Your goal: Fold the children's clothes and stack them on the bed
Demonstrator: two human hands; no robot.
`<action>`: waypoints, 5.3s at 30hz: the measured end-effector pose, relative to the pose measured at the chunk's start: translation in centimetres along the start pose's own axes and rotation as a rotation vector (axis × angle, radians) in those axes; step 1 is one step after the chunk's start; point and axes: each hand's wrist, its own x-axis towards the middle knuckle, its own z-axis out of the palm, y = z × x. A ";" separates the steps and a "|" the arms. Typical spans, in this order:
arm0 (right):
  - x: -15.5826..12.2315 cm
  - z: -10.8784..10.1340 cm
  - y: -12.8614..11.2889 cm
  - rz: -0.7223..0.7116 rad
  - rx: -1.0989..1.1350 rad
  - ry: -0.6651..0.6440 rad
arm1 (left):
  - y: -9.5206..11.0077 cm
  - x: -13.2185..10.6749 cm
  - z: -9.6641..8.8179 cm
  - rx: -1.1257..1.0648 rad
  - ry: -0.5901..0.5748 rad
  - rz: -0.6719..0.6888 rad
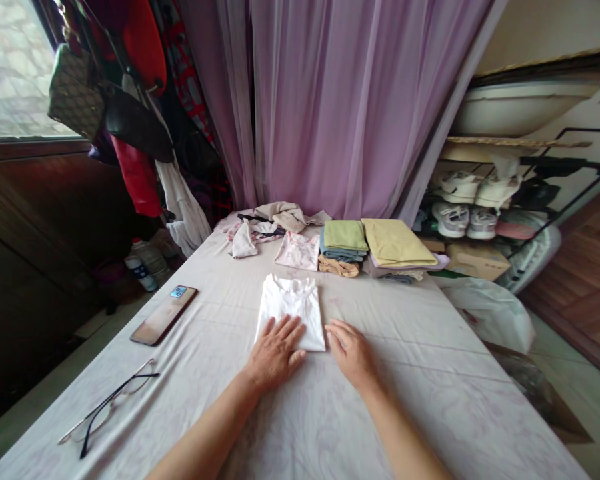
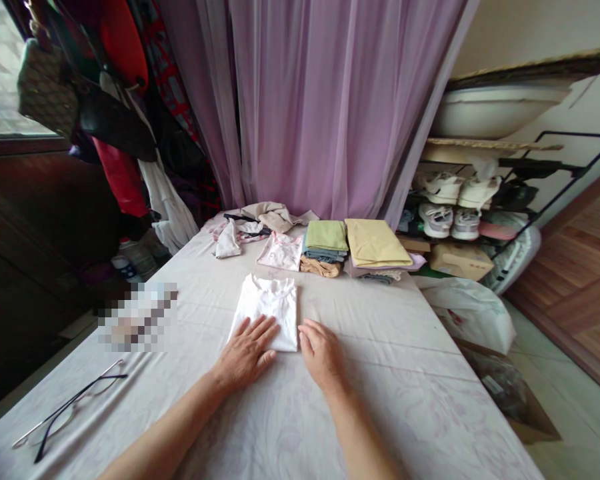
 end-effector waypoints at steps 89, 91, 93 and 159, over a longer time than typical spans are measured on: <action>17.8 11.1 -6.9 0.048 -0.129 -0.434 | -3.2 -0.3 0.0 -0.037 0.077 -0.353; 18.4 12.0 -6.6 0.078 -0.126 -0.458 | -3.1 -0.3 -0.2 -0.055 0.056 -0.360; 18.8 12.6 -6.1 0.101 -0.124 -0.472 | -2.9 -0.2 -0.7 -0.065 0.031 -0.370; 3.9 1.4 1.9 0.641 0.544 0.159 | -2.0 0.3 -2.8 -0.069 -0.004 0.056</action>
